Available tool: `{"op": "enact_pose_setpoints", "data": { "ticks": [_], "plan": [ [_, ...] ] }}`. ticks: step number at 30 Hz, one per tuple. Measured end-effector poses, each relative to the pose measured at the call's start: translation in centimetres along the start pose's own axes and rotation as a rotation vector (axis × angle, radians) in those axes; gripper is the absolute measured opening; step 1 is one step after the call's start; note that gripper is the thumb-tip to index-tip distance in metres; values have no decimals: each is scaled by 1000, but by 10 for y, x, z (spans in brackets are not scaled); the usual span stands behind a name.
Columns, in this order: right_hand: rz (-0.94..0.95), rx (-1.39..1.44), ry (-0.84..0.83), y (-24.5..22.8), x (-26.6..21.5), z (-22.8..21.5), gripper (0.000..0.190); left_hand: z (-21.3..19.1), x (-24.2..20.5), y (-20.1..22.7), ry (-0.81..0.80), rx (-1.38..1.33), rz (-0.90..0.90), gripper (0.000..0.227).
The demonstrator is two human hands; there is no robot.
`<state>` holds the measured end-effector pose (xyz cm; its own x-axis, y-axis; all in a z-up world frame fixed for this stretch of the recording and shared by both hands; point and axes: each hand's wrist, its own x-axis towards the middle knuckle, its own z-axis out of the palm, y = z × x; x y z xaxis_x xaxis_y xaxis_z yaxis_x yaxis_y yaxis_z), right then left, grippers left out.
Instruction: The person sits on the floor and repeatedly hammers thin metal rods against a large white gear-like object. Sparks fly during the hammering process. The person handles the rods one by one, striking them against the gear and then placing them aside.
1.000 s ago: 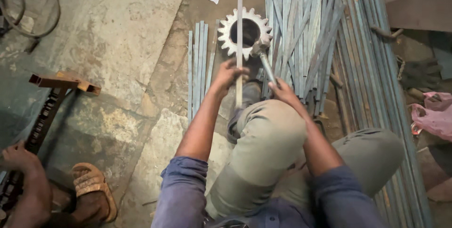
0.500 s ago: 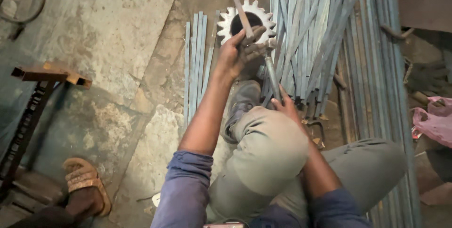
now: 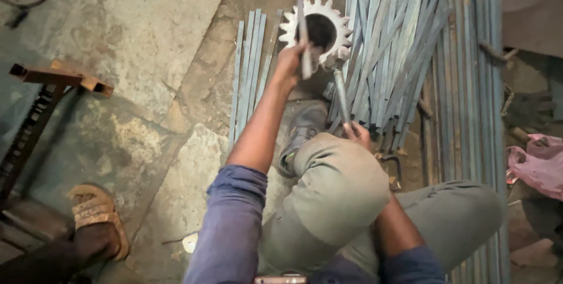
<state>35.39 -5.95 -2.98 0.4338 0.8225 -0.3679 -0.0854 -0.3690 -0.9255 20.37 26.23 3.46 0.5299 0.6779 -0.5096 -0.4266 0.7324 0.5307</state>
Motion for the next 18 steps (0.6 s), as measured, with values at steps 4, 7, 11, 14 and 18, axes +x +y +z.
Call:
{"op": "enact_pose_setpoints", "data": {
  "ticks": [4,7,11,14,18],
  "plan": [
    [-94,-175,80,-17,5,3,33,-85,15,-42,191,706,147,22],
    [68,23,-11,-78,-6,-2,40,-116,-11,-48,409,1310,598,25],
    [-289,-11,-34,-203,-9,0,41,-98,-74,-24,528,1672,569,23],
    [-575,86,-125,-290,7,9,51,-85,-98,7,415,1805,492,23],
    [-747,149,-193,-340,31,24,58,-93,-112,21,399,1948,550,17]
  ]
}}
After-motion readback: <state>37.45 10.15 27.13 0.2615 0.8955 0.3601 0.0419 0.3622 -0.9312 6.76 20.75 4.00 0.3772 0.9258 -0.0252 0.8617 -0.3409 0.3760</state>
